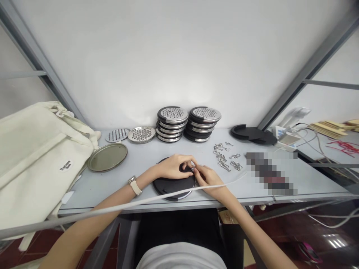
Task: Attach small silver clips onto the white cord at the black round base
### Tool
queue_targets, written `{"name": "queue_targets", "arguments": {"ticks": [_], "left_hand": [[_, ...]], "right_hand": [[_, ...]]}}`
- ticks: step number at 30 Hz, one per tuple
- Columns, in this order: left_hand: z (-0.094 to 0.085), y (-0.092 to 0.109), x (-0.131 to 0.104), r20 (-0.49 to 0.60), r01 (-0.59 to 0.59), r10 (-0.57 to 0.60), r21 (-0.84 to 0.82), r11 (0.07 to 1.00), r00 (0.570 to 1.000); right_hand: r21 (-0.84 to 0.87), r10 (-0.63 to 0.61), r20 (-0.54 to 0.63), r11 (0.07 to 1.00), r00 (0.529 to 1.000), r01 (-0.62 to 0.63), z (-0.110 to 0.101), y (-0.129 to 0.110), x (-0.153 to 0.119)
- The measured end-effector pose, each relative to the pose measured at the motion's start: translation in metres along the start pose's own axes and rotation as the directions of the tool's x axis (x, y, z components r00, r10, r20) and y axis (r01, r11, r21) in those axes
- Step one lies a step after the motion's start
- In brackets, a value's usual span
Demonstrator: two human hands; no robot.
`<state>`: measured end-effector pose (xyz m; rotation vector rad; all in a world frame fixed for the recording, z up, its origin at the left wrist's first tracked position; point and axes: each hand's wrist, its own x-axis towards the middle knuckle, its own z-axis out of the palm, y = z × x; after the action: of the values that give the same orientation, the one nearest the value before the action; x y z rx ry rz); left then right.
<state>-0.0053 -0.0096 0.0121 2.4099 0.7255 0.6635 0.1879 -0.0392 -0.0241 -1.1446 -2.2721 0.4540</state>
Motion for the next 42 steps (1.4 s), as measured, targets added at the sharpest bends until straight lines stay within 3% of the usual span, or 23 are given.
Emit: {"name": "queue_targets", "arguments": {"ticks": [42], "left_hand": [[-0.0004, -0.0011, -0.0005, 0.014, -0.002, 0.002, 0.007, 1.000, 1.000]], "right_hand": [[-0.021, -0.010, 0.019, 1.000, 1.000, 0.010, 0.0021, 0.0064, -0.0002]]}}
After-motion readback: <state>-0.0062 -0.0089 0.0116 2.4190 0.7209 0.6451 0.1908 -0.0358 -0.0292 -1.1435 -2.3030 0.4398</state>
